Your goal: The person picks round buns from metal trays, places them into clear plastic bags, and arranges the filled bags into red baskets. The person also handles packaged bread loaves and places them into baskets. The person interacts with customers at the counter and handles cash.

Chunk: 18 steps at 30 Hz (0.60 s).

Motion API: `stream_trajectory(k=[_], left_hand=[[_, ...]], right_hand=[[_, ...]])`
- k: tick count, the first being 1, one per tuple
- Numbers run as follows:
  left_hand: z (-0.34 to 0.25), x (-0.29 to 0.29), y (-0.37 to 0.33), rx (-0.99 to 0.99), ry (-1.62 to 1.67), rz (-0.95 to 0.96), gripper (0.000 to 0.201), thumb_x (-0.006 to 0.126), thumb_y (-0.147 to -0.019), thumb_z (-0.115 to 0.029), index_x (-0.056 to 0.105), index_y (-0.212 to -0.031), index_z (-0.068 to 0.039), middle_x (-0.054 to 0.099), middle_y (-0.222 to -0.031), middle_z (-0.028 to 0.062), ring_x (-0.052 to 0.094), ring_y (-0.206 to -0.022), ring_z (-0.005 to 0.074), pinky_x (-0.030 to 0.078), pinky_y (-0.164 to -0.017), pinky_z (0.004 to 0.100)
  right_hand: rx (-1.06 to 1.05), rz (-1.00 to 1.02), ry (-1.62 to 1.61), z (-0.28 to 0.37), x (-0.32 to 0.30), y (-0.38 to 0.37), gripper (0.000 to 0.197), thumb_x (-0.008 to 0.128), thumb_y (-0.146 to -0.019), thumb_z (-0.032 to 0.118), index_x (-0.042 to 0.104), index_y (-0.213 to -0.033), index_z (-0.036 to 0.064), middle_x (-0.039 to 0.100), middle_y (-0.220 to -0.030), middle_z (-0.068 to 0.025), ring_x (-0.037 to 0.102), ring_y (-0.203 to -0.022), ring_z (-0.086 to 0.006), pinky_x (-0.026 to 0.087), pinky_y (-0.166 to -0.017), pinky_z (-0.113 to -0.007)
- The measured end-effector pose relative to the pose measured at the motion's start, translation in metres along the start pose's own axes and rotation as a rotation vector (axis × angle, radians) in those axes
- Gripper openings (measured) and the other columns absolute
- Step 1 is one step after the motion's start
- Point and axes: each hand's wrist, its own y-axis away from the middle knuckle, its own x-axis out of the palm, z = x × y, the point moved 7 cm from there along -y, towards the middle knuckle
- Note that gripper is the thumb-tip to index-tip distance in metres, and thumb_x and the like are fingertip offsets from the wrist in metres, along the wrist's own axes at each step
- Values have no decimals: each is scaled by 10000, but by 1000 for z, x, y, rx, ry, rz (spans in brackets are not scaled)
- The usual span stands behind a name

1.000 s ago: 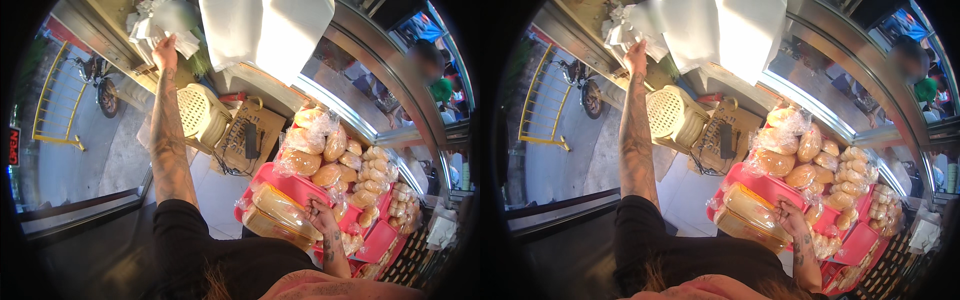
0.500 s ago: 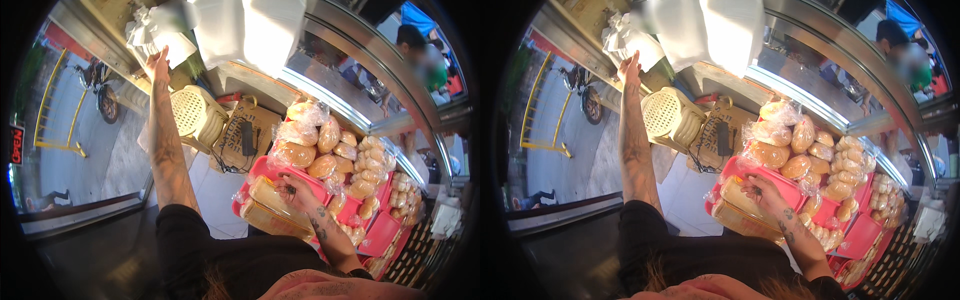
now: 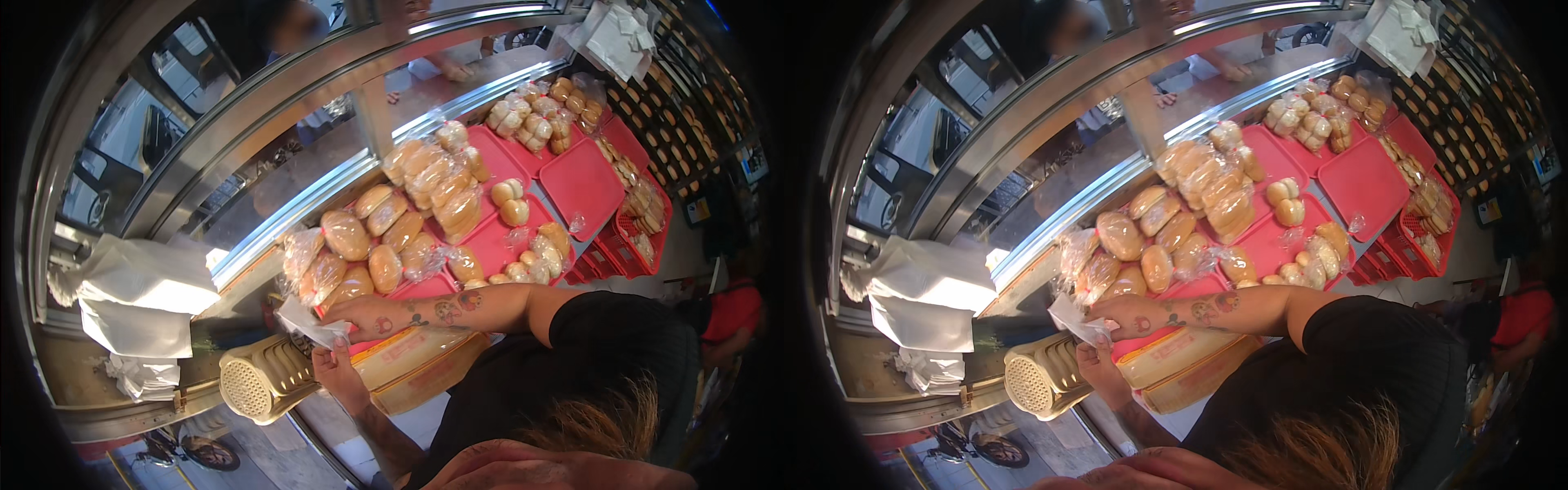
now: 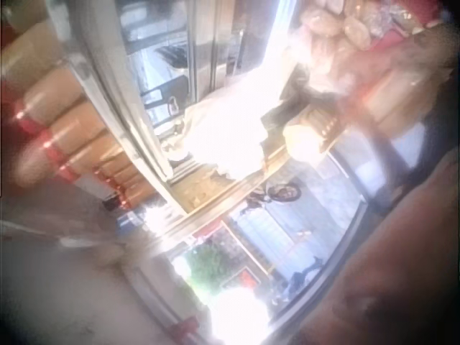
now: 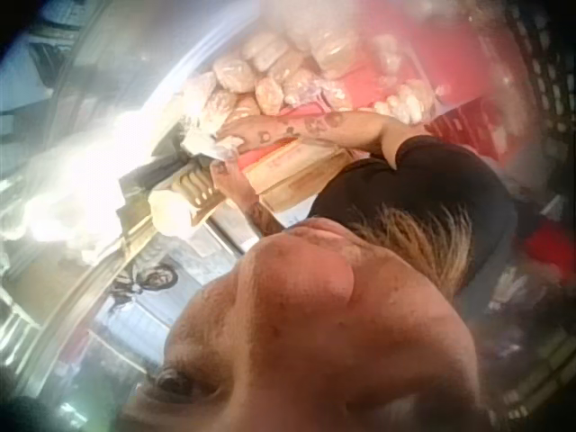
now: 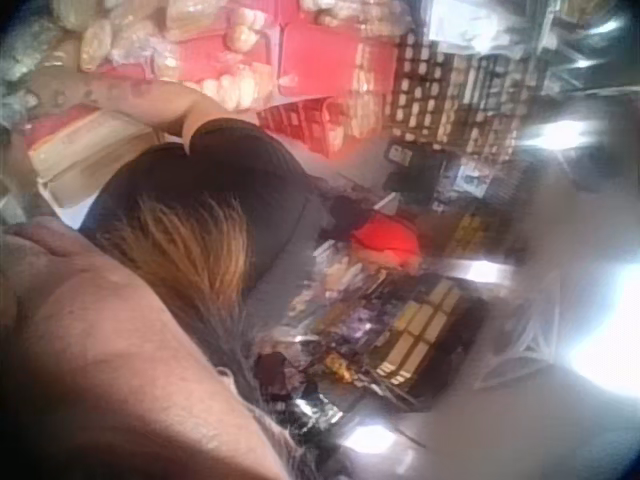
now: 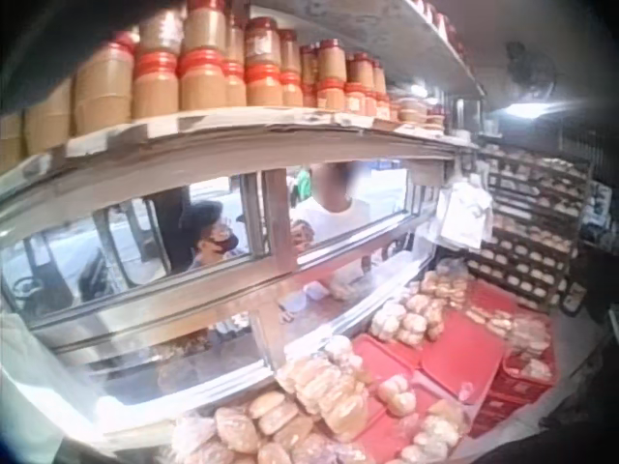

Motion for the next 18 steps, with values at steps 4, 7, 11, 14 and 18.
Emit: stream_trajectory(k=[4, 7, 11, 14, 18], left_hand=[[-17, 79, 29, 218, -357, -28, 206, 749, -981, -125, 589, -1062, -23, 625, -1116, 75, 600, -1030, 166, 504, -902, 326], [-22, 173, 57, 568, -694, 107, 370, 829, -913, -197, 608, -1153, -22, 538, -1390, 159, 561, -1237, 264, 494, -1000, 405], [35, 298, 100, 32, -594, 702, 447, 868, -862, -259, 686, -1190, -17, 667, -1244, 154, 648, -1127, 260, 521, -944, 388], [59, 363, 122, -56, -743, 820, 284, 807, -928, -225, 719, -1080, -2, 736, -889, 98, 669, -802, 191, 541, -761, 367], [92, 408, 122, -374, -414, 735, 399, 717, -1008, -391, 694, -1199, -41, 743, -1002, 89, 675, -889, 222, 533, -805, 384]], right_hand=[[149, 55, -57, -22, -76, 71, 354, 723, -900, 165, 659, -1222, 34, 658, -1164, -159, 655, -1090, -303, 531, -932, -412], [-26, -106, -97, -23, -149, 150, 306, 722, -913, 185, 676, -1172, 28, 681, -1090, -146, 682, -1006, -276, 545, -879, -395], [391, -77, -447, -70, -227, 279, 433, 750, -949, 268, 648, -1276, 2, 716, -1193, -141, 683, -1088, -214, 550, -937, -355], [633, -451, -388, -98, -309, 371, 466, 765, -954, 257, 628, -1296, -30, 719, -1172, -120, 683, -1070, -181, 550, -929, -320], [639, -605, -455, -114, -389, 428, 351, 727, -996, 199, 644, -1248, -32, 728, -1085, -82, 676, -987, -123, 547, -857, -273]])
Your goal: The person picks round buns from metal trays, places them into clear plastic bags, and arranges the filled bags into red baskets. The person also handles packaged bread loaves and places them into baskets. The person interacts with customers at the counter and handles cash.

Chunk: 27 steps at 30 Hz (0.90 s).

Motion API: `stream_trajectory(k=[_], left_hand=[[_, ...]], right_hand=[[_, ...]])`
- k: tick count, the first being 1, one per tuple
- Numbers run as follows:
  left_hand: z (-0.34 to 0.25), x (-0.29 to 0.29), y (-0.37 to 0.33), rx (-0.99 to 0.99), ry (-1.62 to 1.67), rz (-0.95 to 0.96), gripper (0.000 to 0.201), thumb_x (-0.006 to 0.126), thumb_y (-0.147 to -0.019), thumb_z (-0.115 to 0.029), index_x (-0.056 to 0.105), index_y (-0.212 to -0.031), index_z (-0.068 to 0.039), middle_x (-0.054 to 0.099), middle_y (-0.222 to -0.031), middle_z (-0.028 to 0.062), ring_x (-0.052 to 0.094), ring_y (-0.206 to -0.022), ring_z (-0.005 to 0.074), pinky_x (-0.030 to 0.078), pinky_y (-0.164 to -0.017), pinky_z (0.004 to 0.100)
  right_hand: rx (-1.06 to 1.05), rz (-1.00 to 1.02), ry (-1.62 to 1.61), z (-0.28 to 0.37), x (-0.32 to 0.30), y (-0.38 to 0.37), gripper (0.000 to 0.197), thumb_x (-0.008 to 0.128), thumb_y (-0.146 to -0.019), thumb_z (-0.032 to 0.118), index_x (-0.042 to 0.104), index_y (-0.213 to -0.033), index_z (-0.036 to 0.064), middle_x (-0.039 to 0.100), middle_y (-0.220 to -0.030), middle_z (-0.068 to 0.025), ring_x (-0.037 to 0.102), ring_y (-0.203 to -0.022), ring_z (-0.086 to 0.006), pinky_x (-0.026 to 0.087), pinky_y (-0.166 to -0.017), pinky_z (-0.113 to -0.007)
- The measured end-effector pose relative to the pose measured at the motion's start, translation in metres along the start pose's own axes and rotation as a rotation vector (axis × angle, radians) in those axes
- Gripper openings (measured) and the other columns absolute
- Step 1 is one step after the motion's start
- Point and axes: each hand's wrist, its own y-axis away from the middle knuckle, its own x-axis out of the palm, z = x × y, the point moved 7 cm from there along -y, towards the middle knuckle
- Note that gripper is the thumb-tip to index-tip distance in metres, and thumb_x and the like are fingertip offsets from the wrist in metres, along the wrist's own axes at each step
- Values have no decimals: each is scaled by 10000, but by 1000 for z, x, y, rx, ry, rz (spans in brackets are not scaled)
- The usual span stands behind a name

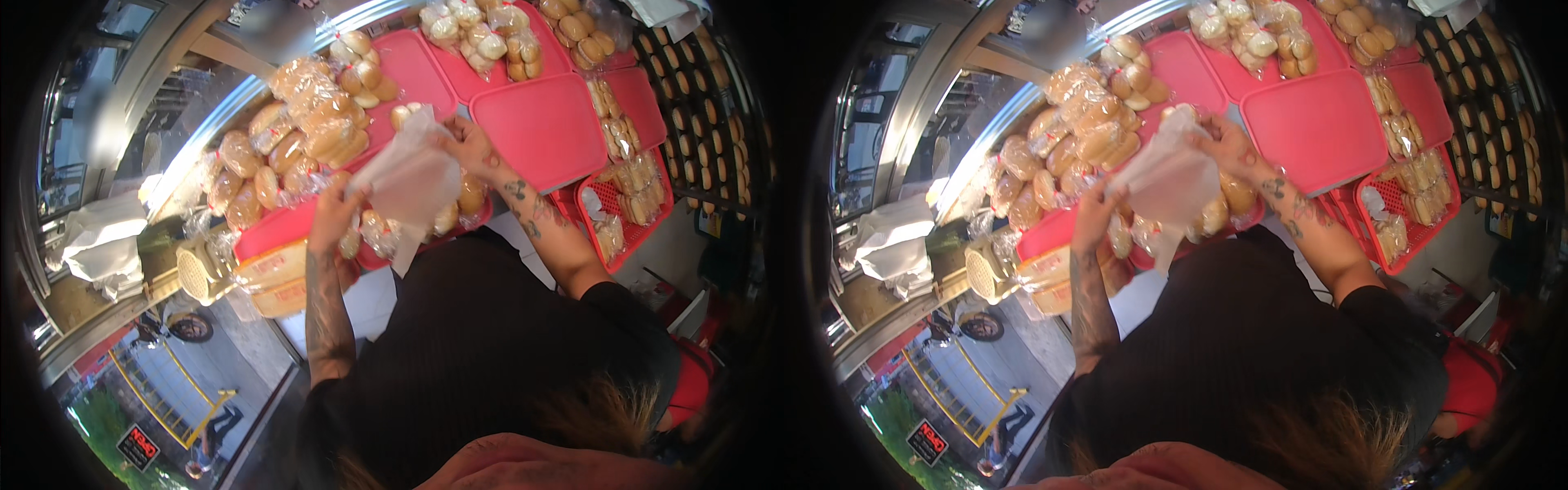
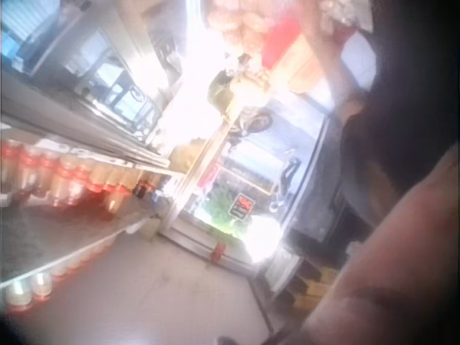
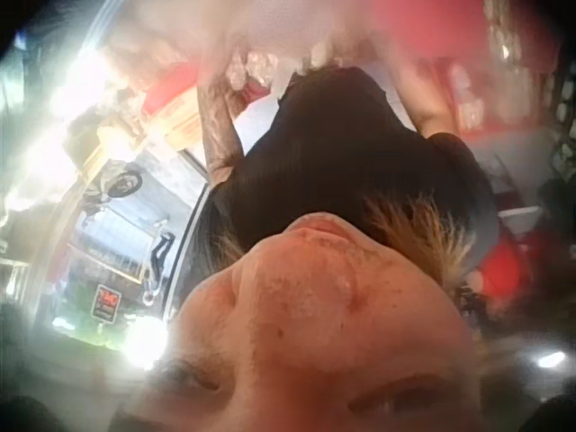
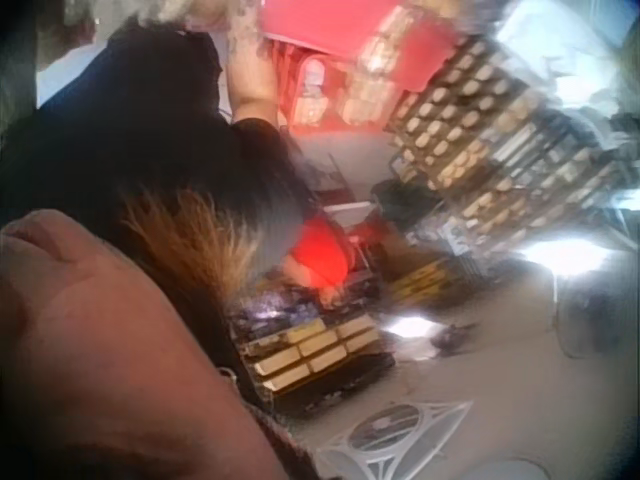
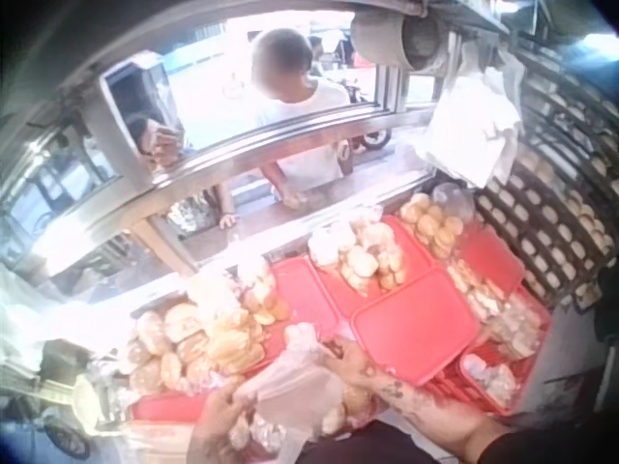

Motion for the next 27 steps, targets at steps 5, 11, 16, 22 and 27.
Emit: stream_trajectory(k=[5, 11, 16, 22, 27], left_hand=[[-9, 54, -33, 239, 1315, 18, 688, 535, -1055, -565, 555, -1432, 10, 662, -1350, 175, 581, -1298, 266, 391, -1172, 474], [-19, 94, -40, 190, 524, -107, 423, 691, -1037, -286, 626, -1339, 4, 702, -1266, 102, 655, -1104, 144, 511, -985, 314], [8, 83, -51, -43, 504, -185, 372, 742, -1003, -193, 637, -1297, 12, 725, -1199, 81, 675, -1003, 104, 541, -870, 263], [57, 150, -49, -93, 953, 80, 466, 698, -1034, -228, 536, -1430, -41, 632, -1329, 79, 638, -1145, 203, 550, -953, 377], [68, 60, -22, -126, 143, -319, 347, 734, -941, -143, 610, -1231, 2, 671, -1195, 111, 647, -1045, 206, 532, -927, 366]], right_hand=[[-105, -196, -115, 16, -47, -9, 286, 708, -1018, 192, 670, -1207, -20, 734, -1038, -53, 667, -937, -91, 533, -818, -241], [-201, -261, 30, 28, -68, -12, 322, 719, -1014, 227, 665, -1218, -16, 725, -1009, -44, 658, -915, -90, 525, -796, -245], [-403, -629, 561, 57, -77, 28, 372, 775, -948, 270, 686, -1194, 6, 718, -1061, -101, 684, -969, -206, 544, -855, -334], [-75, 226, 449, 0, 11, 47, 424, 753, -963, 306, 620, -1239, 14, 691, -1027, -98, 672, -970, -230, 536, -853, -353], [251, 537, -539, -16, 21, 43, 190, 683, -1034, 264, 603, -1038, 91, 513, -806, 43, 353, -582, -13, 242, -483, -215]])
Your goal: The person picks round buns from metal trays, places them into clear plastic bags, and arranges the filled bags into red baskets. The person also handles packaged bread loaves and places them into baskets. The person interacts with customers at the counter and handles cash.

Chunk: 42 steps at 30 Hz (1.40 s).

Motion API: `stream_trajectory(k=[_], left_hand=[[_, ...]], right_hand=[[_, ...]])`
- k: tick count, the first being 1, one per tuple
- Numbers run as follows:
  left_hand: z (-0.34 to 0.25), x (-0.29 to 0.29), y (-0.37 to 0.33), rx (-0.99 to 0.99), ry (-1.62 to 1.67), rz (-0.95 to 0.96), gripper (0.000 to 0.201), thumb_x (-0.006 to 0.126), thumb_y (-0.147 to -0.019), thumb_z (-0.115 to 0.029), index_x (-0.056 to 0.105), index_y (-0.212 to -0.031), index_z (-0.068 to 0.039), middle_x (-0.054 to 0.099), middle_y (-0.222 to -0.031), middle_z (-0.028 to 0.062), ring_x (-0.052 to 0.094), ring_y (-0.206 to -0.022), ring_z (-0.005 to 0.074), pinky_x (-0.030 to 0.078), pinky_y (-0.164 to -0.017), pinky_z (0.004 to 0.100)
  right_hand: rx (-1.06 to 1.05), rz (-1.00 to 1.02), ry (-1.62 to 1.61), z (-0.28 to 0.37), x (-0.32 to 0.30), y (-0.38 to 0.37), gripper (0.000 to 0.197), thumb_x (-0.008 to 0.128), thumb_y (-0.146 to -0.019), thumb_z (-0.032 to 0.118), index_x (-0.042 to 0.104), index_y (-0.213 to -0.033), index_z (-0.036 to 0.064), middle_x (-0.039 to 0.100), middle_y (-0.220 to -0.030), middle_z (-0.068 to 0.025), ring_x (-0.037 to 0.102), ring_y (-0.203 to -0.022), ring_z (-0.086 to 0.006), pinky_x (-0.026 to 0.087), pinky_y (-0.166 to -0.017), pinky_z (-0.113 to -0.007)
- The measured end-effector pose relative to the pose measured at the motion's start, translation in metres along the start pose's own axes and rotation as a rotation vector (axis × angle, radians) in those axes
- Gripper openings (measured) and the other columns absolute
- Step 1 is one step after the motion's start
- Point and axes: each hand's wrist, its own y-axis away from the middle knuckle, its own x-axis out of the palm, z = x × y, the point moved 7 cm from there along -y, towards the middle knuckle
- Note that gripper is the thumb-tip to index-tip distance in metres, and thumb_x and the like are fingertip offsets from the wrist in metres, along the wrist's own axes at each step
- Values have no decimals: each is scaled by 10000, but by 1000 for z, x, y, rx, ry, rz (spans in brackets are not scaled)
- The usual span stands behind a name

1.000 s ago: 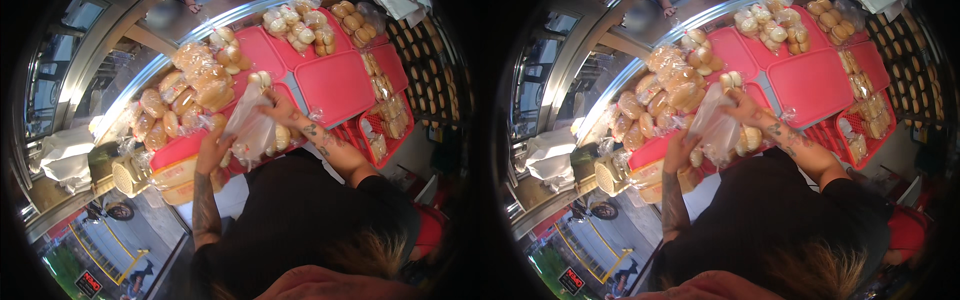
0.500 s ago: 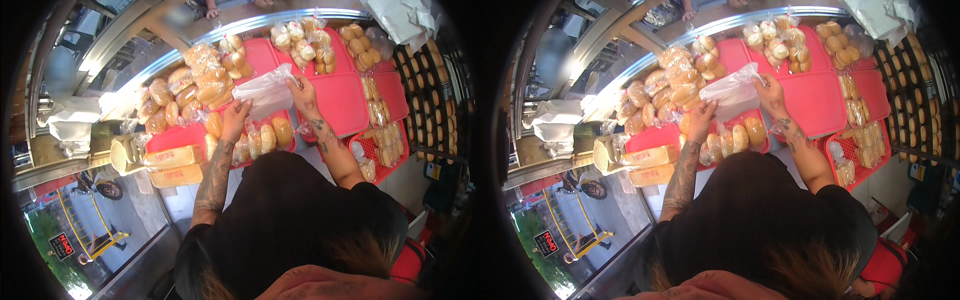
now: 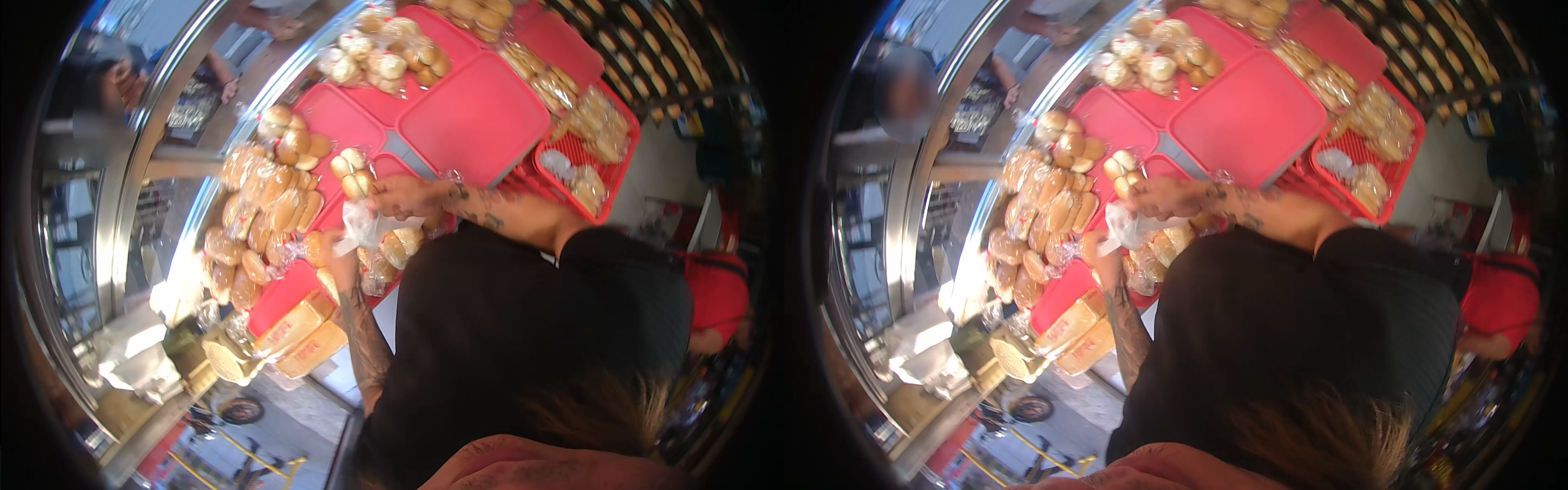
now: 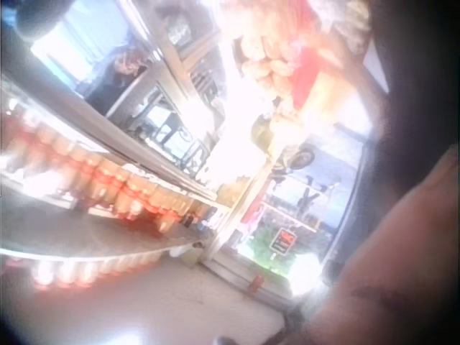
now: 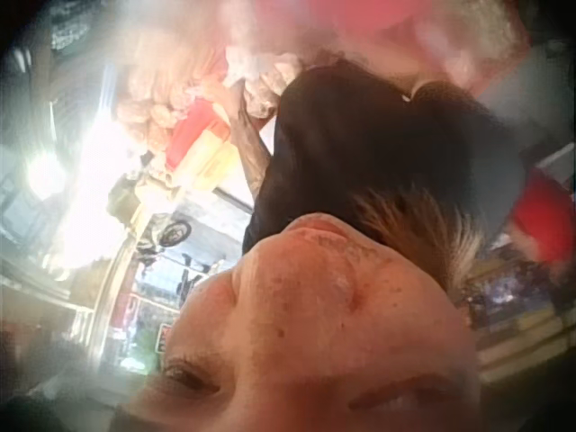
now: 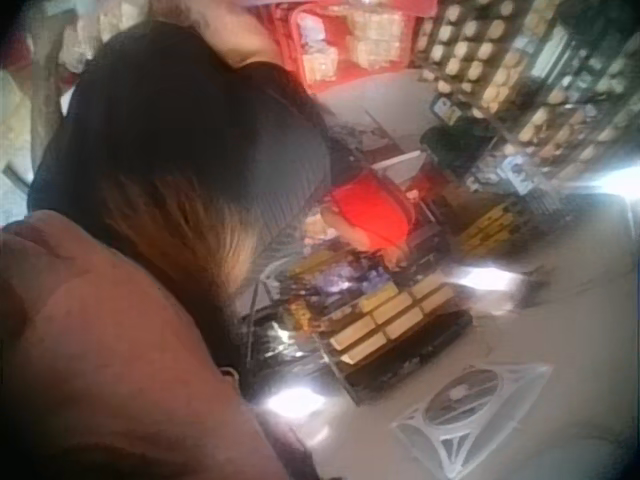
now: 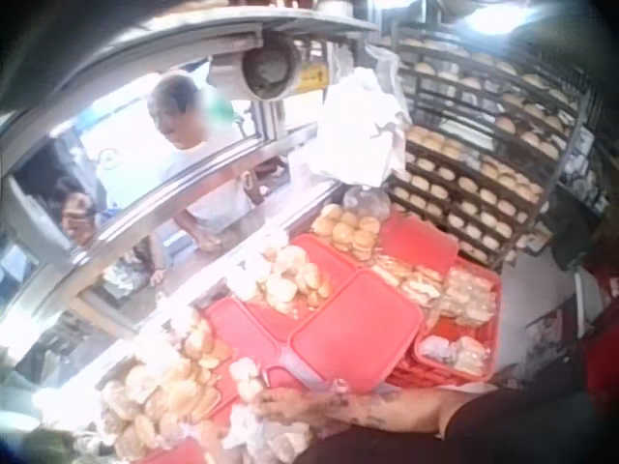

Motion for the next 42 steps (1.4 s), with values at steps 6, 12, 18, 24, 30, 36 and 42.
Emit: stream_trajectory(k=[6, 12, 18, 24, 30, 36, 42], left_hand=[[-81, -8, 55, 952, -863, -653, 317, 699, -834, -5, 656, -1142, 56, 691, -1030, 185, 676, -956, 317, 518, -904, 394], [-123, 112, 25, 373, -249, 73, 274, 688, -946, -41, 611, -1206, -4, 683, -1017, 132, 674, -909, 220, 528, -787, 370], [-96, 192, 72, 305, -421, 646, 326, 678, -861, 55, 738, -1141, -102, 686, -991, 128, 669, -890, 260, 526, -778, 374], [-83, 168, 17, 508, -942, 201, 605, 531, -791, 117, 625, -1373, -24, 590, -1345, 247, 608, -1203, 416, 497, -1029, 440], [-85, 126, 35, 316, -618, 187, 746, 451, -836, 137, 415, -1572, 13, 488, -1550, 249, 494, -1429, 369, 393, -1168, 400], [-69, 126, 44, 333, -553, 181, 683, 493, -892, 90, 409, -1567, 29, 498, -1540, 249, 511, -1412, 351, 405, -1146, 385], [-61, 124, 42, 324, -641, 179, 638, 519, -925, 55, 424, -1555, 29, 537, -1496, 236, 564, -1347, 349, 459, -1076, 387]], right_hand=[[-157, 4, 355, 57, -29, -2, 175, 727, -993, 245, 683, -1107, 119, 634, -911, 41, 529, -726, -53, 412, -602, -259], [-277, -109, 1004, 54, -94, 27, 205, 680, -936, 215, 791, -1068, 104, 754, -1006, -64, 680, -969, -229, 539, -839, -371], [-186, -630, 1440, 58, -180, 108, 366, 712, -848, 318, 753, -1159, 130, 671, -1025, -109, 655, -942, -326, 553, -835, -489], [-61, -475, 1066, 51, -219, 163, 473, 792, -878, 452, 739, -1226, 135, 692, -1179, -116, 668, -1138, -291, 548, -973, -428], [-390, -1533, 1044, 176, -399, 356, 661, 804, -888, 355, 581, -1399, 1, 664, -1337, -190, 665, -1206, -339, 532, -1026, -416], [175, -1351, 1252, 177, -507, 424, 784, 760, -899, 513, 525, -1509, 80, 571, -1493, -210, 542, -1382, -383, 472, -1126, -453], [440, -1586, 1352, 221, -462, 431, 492, 721, -942, 420, 691, -1309, 94, 741, -1146, -209, 702, -1077, -408, 560, -944, -484]])
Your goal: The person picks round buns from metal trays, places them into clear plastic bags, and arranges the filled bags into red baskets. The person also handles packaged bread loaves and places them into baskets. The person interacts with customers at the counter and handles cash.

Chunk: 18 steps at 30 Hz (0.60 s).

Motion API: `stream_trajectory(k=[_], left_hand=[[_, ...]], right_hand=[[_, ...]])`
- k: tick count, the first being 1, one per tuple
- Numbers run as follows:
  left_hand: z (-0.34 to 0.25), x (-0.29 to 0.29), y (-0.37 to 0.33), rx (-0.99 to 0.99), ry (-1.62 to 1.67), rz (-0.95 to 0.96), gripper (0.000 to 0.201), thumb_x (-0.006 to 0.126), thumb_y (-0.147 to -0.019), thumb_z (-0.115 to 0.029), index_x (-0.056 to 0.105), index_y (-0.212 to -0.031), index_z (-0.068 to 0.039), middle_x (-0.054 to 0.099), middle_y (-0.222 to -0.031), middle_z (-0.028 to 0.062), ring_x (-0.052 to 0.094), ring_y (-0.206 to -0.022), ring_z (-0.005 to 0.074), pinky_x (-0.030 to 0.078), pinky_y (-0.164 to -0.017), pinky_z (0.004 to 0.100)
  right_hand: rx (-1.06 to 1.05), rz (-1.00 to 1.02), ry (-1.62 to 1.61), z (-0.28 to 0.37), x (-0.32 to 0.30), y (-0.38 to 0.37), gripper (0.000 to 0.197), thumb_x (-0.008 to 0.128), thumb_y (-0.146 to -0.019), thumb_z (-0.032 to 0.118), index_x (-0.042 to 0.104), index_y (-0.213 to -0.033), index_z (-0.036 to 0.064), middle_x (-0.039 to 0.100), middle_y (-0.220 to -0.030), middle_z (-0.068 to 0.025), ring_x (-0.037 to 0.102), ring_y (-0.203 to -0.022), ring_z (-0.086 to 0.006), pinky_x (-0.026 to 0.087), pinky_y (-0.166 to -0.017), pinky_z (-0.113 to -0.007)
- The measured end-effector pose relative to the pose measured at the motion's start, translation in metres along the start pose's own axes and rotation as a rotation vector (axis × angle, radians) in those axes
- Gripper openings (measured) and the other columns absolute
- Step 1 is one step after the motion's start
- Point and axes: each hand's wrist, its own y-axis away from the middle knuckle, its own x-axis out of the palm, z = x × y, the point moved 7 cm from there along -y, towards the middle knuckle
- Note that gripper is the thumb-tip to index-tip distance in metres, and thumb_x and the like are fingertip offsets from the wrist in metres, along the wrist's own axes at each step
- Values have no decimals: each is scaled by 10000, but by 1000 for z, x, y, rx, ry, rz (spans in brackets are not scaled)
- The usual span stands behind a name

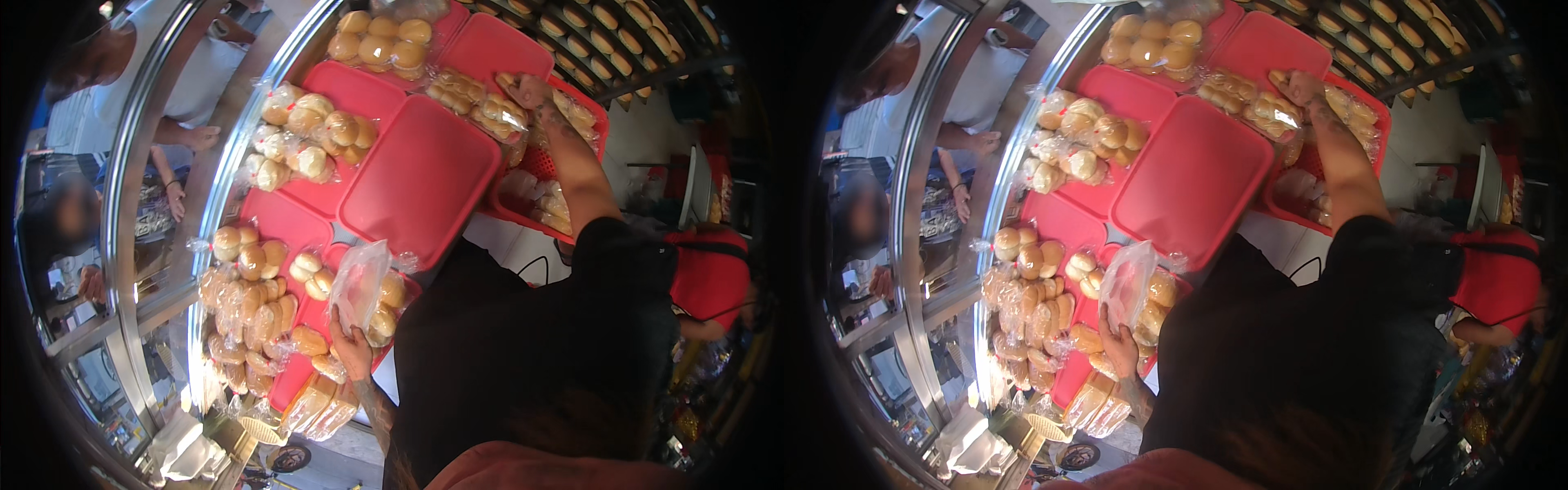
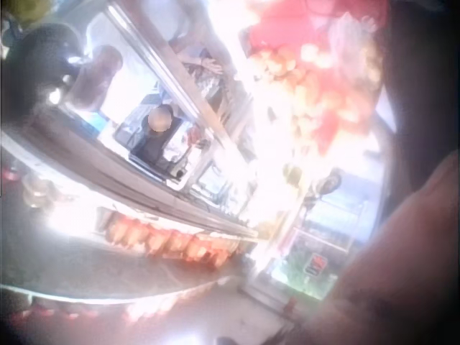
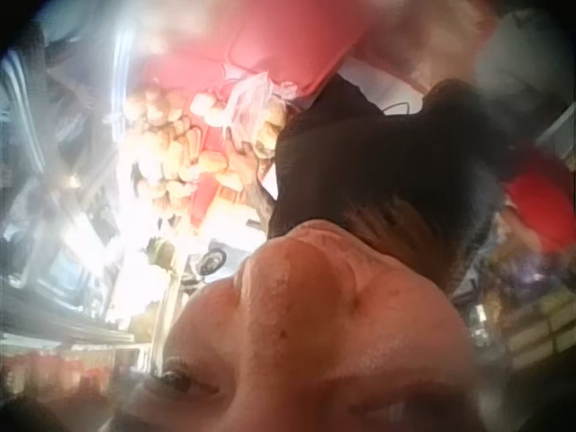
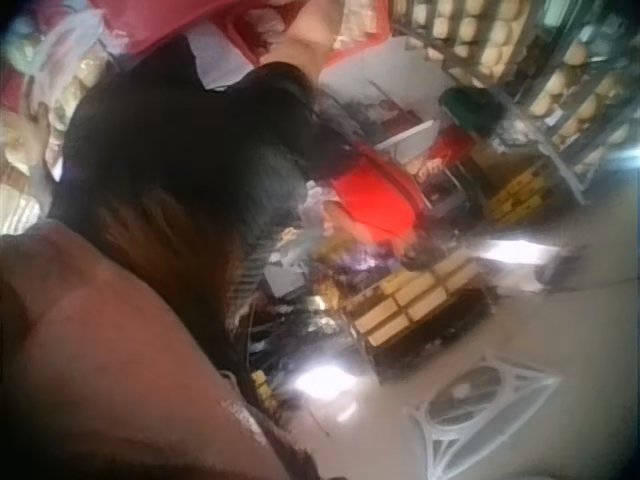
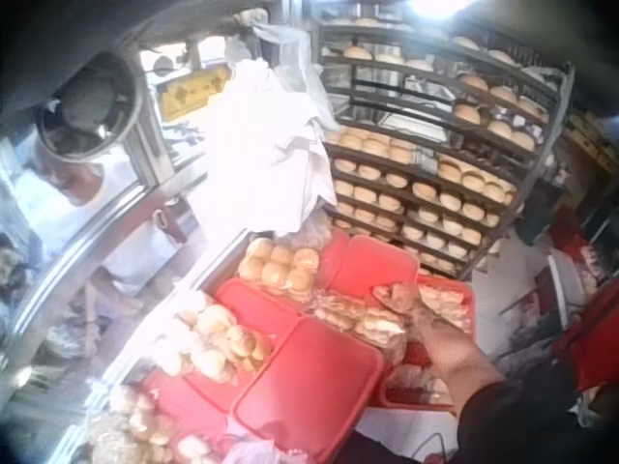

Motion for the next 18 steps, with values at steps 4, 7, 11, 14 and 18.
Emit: stream_trajectory(k=[4, 7, 11, 14, 18], left_hand=[[0, -15, 11, 17, 44, -103, 658, 519, -917, 55, 412, -1565, 20, 540, -1493, 221, 568, -1343, 322, 489, -1022, 372], [9, -16, 16, -26, 111, -127, 676, 528, -908, 58, 404, -1571, 16, 525, -1508, 223, 542, -1374, 318, 480, -1044, 368], [12, -12, 16, 97, 82, -116, 679, 532, -901, 62, 406, -1566, 13, 506, -1533, 228, 493, -1428, 334, 405, -1167, 384], [22, -10, 20, 96, 105, -105, 679, 544, -898, 50, 410, -1562, 10, 519, -1503, 249, 509, -1407, 368, 401, -1173, 402], [36, -11, 34, 40, 140, -137, 678, 555, -872, 38, 421, -1537, 43, 525, -1449, 293, 516, -1352, 446, 401, -1160, 451]], right_hand=[[4, -138, -873, 107, -38, 56, 359, 707, -979, 349, 729, -1179, 51, 776, -1008, -118, 749, -936, -256, 591, -838, -378], [-214, 118, -1662, 253, -69, 111, 327, 701, -1001, 312, 711, -1191, 46, 748, -1053, -71, 724, -961, -148, 583, -813, -294], [-593, 449, -2059, 432, -147, 199, 365, 661, -1036, 284, 644, -1303, 35, 719, -1172, -69, 704, -1054, -134, 580, -851, -261], [-922, 712, -2182, 534, -182, 246, 411, 626, -1055, 320, 602, -1349, 33, 714, -1201, -64, 703, -1081, -138, 590, -825, -258], [-1242, 1308, -2248, 591, -192, 277, 486, 604, -1064, 370, 535, -1423, 50, 694, -1263, -68, 706, -1104, -153, 600, -816, -264]])
